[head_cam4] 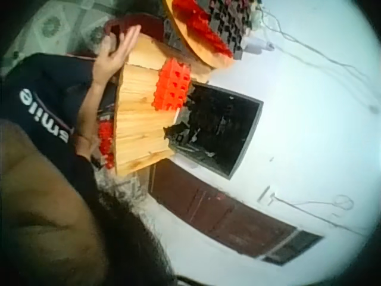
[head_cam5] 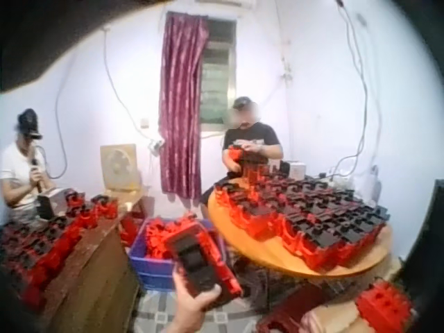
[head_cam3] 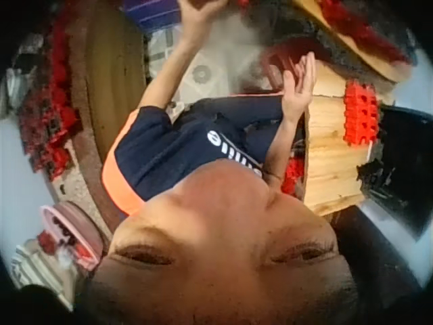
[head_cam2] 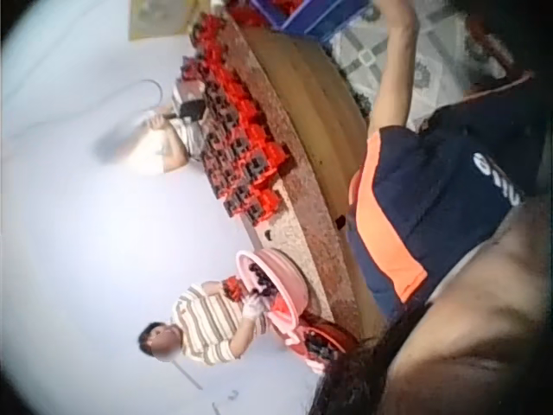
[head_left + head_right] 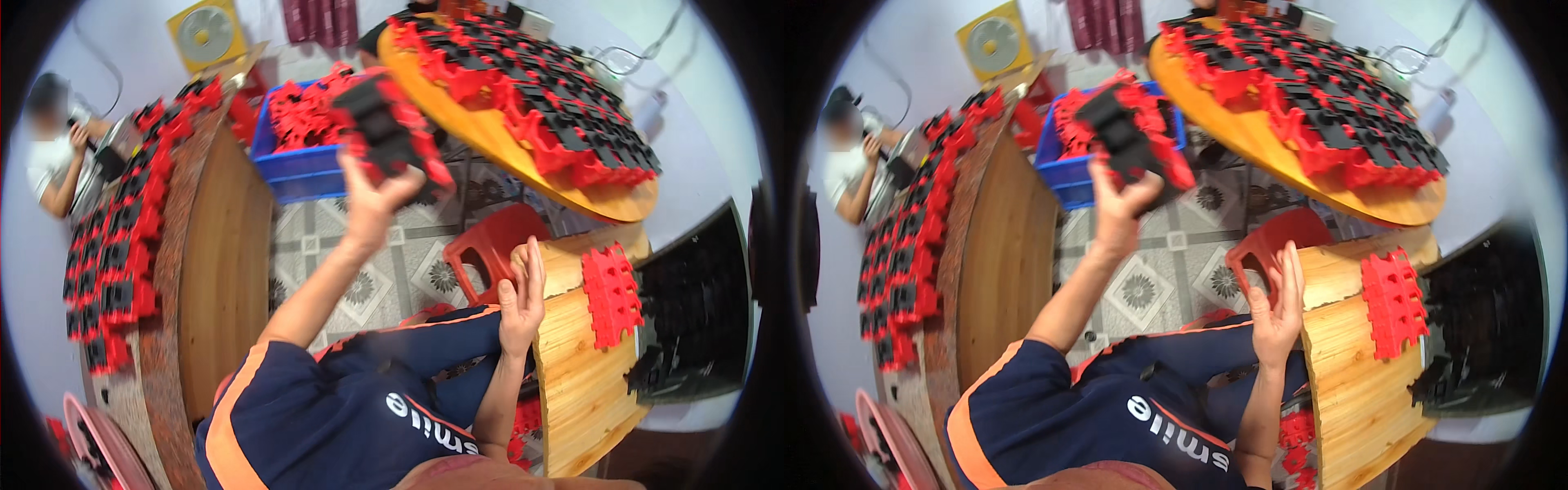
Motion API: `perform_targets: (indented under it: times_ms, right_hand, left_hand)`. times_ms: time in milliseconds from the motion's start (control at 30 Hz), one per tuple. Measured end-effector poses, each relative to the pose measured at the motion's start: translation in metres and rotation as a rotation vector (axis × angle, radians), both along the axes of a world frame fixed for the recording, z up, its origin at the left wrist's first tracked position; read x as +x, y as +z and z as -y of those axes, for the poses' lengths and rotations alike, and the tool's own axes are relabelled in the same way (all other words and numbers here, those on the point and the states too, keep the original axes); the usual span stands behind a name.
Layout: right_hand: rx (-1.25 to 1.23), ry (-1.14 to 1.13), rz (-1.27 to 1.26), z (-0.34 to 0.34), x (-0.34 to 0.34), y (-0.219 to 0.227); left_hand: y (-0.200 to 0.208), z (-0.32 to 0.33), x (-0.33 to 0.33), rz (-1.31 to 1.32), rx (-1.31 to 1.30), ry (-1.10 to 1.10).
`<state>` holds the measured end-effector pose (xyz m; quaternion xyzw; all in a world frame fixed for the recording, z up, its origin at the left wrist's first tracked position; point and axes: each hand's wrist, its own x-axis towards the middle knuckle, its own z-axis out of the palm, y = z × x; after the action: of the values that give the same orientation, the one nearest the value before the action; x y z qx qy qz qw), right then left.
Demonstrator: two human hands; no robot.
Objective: The person assembles black plastic chassis components onto red toy car bodies by hand.
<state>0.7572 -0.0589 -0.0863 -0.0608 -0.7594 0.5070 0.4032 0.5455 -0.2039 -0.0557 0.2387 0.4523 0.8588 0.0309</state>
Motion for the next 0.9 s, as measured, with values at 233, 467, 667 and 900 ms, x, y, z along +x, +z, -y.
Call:
perform_targets:
  times_ms: [233, 467, 667, 900]
  right_hand:
    - [0.098, -0.721, 0.046, -0.073, 0.091, -0.021]
    - [-0.076, -1.055, 0.239, -0.066, 0.178, -0.065]
    - [-0.091, -1.171, 0.315, -0.043, 0.173, -0.049]
    - [-0.014, -1.038, 0.367, -0.086, 0.149, -0.048]
  left_hand:
    - [0.067, -0.037, -0.210, -0.123, 0.296, 0.390]
    - [0.114, -0.084, -0.453, -0.062, -0.269, 0.906]
    - [0.094, -0.081, -0.419, -0.020, -0.301, 0.235]
    - [0.067, -0.068, -0.375, -0.012, -0.585, -0.098]
